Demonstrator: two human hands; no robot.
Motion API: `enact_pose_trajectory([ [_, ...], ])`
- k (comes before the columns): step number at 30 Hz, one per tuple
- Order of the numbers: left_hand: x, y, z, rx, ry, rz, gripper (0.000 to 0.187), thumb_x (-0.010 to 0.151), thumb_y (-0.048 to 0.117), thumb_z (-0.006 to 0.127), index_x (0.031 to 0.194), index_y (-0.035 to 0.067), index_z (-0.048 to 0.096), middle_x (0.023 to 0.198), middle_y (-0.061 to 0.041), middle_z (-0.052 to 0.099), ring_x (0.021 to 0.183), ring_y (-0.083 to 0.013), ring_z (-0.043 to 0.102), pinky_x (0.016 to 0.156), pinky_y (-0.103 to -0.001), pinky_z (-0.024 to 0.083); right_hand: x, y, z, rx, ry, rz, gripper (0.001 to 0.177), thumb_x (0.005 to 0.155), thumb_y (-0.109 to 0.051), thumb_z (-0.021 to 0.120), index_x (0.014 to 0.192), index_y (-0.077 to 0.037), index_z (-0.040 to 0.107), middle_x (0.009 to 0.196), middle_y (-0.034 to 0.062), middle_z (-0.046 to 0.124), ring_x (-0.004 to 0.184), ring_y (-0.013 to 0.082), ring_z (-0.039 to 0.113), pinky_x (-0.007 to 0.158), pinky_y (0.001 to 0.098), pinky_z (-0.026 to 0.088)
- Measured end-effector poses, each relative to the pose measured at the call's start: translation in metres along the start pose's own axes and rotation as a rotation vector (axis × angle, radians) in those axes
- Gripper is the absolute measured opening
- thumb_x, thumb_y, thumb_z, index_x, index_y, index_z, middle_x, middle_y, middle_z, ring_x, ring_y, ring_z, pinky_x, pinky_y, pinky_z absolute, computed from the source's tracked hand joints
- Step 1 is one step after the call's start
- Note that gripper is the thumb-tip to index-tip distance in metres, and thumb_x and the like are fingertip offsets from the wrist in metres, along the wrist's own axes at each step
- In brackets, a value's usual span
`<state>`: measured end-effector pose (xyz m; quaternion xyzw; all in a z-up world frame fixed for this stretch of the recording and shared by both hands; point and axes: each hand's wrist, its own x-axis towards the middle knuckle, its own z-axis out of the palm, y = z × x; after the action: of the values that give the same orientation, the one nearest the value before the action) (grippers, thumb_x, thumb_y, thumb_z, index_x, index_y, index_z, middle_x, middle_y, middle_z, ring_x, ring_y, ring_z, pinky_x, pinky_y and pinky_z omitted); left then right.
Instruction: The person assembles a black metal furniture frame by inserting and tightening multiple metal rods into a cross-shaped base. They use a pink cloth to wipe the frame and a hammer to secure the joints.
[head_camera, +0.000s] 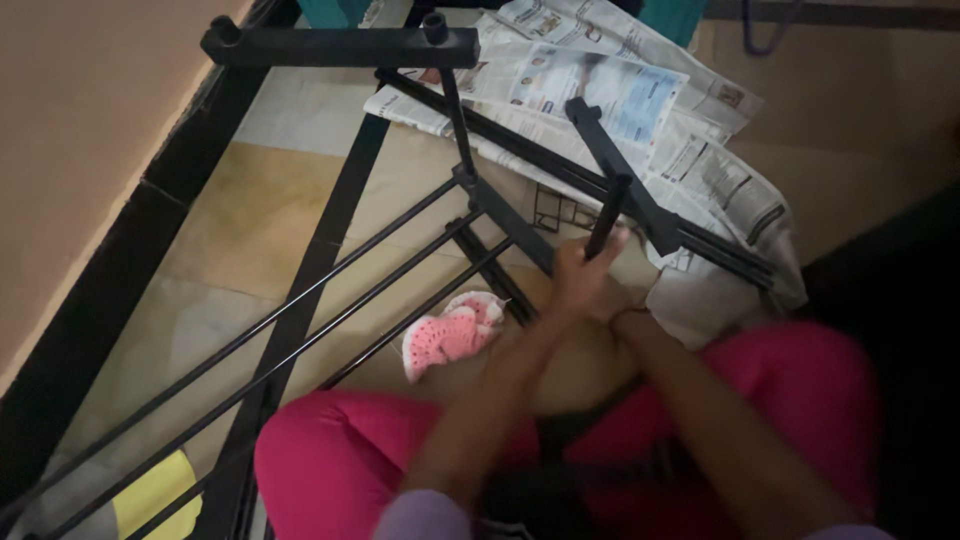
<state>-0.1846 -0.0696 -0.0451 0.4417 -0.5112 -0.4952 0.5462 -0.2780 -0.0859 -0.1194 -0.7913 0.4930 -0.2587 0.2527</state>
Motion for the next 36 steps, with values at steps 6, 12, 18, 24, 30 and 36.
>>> enact_pose_trajectory([
  [6, 0.05, -0.016, -0.043, -0.043, -0.711, -0.212, 0.017, 0.082, 0.019, 0.079, 0.074, 0.006, 0.07, 0.066, 0.004, 0.058, 0.06, -0.0084, 0.056, 0.053, -0.027, 0.042, -0.014, 0.054, 0.022, 0.059, -0.187, 0.264, 0.054, 0.075, -0.029, 0.075, 0.124, -0.009, 0.067, 0.115, 0.0169, 0.071, 0.112, 0.0305, 0.068, 0.098, 0.0416, 0.051],
  [12, 0.004, 0.048, -0.054, 0.1, -0.532, -0.048, 0.025, 0.089, 0.028, 0.077, 0.094, 0.006, 0.069, 0.077, -0.001, 0.061, 0.069, -0.0133, 0.058, 0.062, -0.029, 0.046, -0.008, 0.043, 0.023, 0.109, -0.079, -0.043, 0.06, 0.087, -0.029, 0.067, 0.138, 0.0, 0.056, 0.13, 0.0233, 0.063, 0.121, 0.0381, 0.06, 0.1, 0.0471, 0.044],
  [18, -0.06, 0.1, -0.096, 0.649, -0.172, 0.764, 0.027, 0.095, 0.023, 0.077, 0.114, 0.01, 0.063, 0.114, -0.01, 0.064, 0.111, -0.0329, 0.057, 0.096, -0.047, 0.045, -0.011, -0.01, -0.004, 0.012, -0.214, 0.484, 0.05, 0.094, -0.044, 0.065, 0.132, -0.013, 0.066, 0.126, 0.0199, 0.066, 0.122, 0.0363, 0.061, 0.103, 0.0479, 0.047],
  [24, -0.058, 0.089, -0.092, 1.522, -0.798, 1.635, 0.048, 0.09, 0.037, 0.059, 0.13, 0.011, 0.066, 0.141, -0.015, 0.059, 0.141, -0.0358, 0.047, 0.124, -0.055, 0.032, -0.022, -0.02, -0.014, 0.061, -0.213, 0.473, 0.052, 0.086, -0.039, 0.067, 0.129, -0.01, 0.066, 0.125, 0.0203, 0.068, 0.12, 0.0357, 0.064, 0.101, 0.0459, 0.05],
  [30, 0.015, 0.057, -0.07, 2.261, -0.981, 1.734, 0.051, 0.093, 0.037, 0.049, 0.133, 0.009, 0.061, 0.14, -0.013, 0.056, 0.136, -0.0361, 0.043, 0.116, -0.058, 0.026, -0.007, 0.004, 0.013, 0.087, -0.137, 0.345, 0.056, 0.078, -0.035, 0.07, 0.127, -0.008, 0.066, 0.124, 0.0206, 0.069, 0.117, 0.036, 0.065, 0.099, 0.0449, 0.051],
  [36, 0.047, 0.024, -0.061, 2.123, -1.081, 1.808, 0.028, 0.093, 0.026, 0.057, 0.103, 0.009, 0.076, 0.103, -0.008, 0.073, 0.098, -0.0275, 0.067, 0.092, -0.05, 0.046, -0.002, 0.018, 0.024, 0.111, -0.156, 0.367, 0.06, 0.071, -0.035, 0.073, 0.125, -0.01, 0.067, 0.121, 0.0223, 0.07, 0.117, 0.0362, 0.066, 0.098, 0.0446, 0.052],
])
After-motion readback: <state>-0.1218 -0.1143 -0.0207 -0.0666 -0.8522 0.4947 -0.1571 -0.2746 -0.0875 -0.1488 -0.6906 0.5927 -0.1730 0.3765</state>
